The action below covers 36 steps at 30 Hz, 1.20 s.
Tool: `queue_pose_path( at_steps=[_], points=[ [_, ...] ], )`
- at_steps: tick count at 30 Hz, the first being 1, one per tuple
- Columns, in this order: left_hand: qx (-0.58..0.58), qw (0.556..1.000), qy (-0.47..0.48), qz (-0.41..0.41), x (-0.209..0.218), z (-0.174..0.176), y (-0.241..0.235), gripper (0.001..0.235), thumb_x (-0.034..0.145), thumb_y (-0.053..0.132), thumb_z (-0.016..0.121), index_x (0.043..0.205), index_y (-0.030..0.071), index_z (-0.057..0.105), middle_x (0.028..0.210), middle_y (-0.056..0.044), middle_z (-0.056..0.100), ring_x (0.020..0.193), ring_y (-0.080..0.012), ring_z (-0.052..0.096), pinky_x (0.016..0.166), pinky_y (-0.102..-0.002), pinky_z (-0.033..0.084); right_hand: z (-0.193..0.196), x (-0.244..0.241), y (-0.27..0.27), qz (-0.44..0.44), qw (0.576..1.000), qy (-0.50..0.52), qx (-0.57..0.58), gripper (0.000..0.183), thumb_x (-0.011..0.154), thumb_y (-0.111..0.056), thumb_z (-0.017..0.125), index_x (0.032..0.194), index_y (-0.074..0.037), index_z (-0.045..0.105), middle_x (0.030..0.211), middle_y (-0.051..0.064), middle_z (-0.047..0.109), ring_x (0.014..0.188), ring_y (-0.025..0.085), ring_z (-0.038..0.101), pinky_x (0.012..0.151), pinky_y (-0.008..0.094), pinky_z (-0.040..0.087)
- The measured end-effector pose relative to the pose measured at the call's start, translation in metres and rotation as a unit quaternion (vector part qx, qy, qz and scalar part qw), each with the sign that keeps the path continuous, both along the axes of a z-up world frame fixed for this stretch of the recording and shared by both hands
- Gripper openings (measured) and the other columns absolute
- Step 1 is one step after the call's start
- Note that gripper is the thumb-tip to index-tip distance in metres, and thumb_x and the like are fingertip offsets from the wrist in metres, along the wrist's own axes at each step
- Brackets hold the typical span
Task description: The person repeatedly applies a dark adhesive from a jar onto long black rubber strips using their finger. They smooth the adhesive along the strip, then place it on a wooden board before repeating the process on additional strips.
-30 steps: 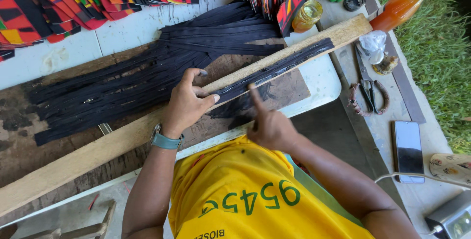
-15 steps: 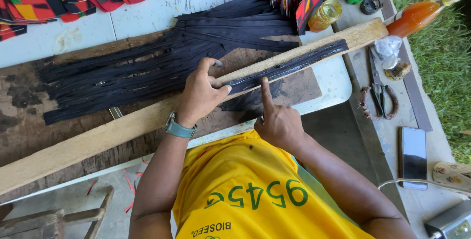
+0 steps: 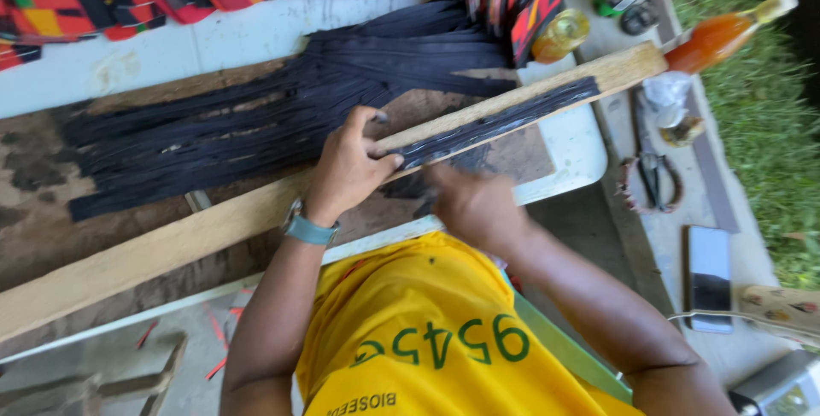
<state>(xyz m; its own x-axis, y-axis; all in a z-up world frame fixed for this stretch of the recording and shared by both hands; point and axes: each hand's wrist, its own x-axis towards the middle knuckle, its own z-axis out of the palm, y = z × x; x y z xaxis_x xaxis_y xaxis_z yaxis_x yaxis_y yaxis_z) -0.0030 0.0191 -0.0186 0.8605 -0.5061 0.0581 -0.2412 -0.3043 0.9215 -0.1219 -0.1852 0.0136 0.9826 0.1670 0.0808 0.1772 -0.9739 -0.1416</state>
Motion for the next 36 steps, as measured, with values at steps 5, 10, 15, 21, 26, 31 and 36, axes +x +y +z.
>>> queue_pose_path(
  at_steps=[5,10,15,21,26,31,36],
  points=[
    [-0.002,1.0,-0.012,0.004,-0.004,0.005,0.001,0.059,0.082,0.02,0.082,0.131,0.003,0.052,0.093,-0.02,0.078,0.085,-0.0273,0.078,0.074,-0.038,0.058,0.06,0.061,-0.157,-0.172,0.974,-0.146,-0.039,0.055,0.078,0.0,0.072,0.131,-0.017,0.071,0.124,0.015,0.062,0.114,0.036,0.06,0.095,0.044,0.052],
    [0.052,0.998,0.009,0.03,-0.007,0.018,-0.001,0.063,0.079,0.022,0.081,0.132,0.004,0.053,0.095,-0.021,0.077,0.087,-0.0301,0.077,0.074,-0.038,0.058,0.023,0.124,-0.25,-0.23,0.967,0.068,-0.09,0.073,0.067,0.008,0.064,0.127,-0.033,0.073,0.142,0.01,0.048,0.126,0.039,0.043,0.104,0.048,0.04],
    [0.084,0.994,0.063,0.035,-0.006,0.019,-0.004,0.065,0.079,0.023,0.079,0.136,0.007,0.051,0.095,-0.017,0.079,0.084,-0.0265,0.079,0.073,-0.036,0.06,-0.001,0.147,-0.254,-0.217,0.964,0.12,-0.096,0.064,0.077,0.002,0.062,0.126,-0.037,0.074,0.139,0.005,0.051,0.13,0.036,0.042,0.112,0.049,0.033],
    [0.105,0.991,0.073,0.036,-0.006,0.024,-0.008,0.064,0.08,0.024,0.079,0.135,0.008,0.051,0.094,-0.016,0.081,0.082,-0.0249,0.08,0.074,-0.037,0.059,0.004,0.157,-0.251,-0.221,0.945,0.211,-0.114,0.075,0.072,0.01,0.061,0.128,-0.038,0.071,0.14,0.002,0.051,0.126,0.032,0.043,0.104,0.047,0.035],
    [0.103,0.992,0.064,0.046,-0.007,0.02,-0.007,0.065,0.079,0.024,0.079,0.136,0.008,0.05,0.098,-0.015,0.079,0.083,-0.0256,0.079,0.073,-0.037,0.06,0.026,0.129,-0.26,-0.219,0.965,0.123,-0.071,0.075,0.072,0.016,0.06,0.122,-0.037,0.076,0.148,0.005,0.051,0.129,0.03,0.045,0.106,0.047,0.036],
    [0.06,0.997,0.004,0.056,-0.01,0.013,-0.005,0.065,0.08,0.023,0.082,0.135,0.005,0.051,0.095,-0.017,0.08,0.085,-0.0259,0.079,0.073,-0.035,0.059,0.076,0.05,-0.208,-0.028,0.992,-0.026,0.117,0.066,0.072,0.012,0.069,0.13,-0.019,0.07,0.142,0.008,0.06,0.131,0.029,0.054,0.106,0.041,0.046],
    [0.066,0.996,0.034,0.053,-0.011,0.01,-0.004,0.063,0.081,0.021,0.083,0.133,0.006,0.051,0.092,-0.016,0.079,0.08,-0.0251,0.08,0.07,-0.035,0.059,0.047,-0.012,-0.103,0.038,0.821,0.29,0.491,0.111,0.067,0.005,0.074,0.159,-0.015,0.015,0.109,0.011,0.068,0.08,0.016,0.071,0.068,0.031,0.062]
  ],
)
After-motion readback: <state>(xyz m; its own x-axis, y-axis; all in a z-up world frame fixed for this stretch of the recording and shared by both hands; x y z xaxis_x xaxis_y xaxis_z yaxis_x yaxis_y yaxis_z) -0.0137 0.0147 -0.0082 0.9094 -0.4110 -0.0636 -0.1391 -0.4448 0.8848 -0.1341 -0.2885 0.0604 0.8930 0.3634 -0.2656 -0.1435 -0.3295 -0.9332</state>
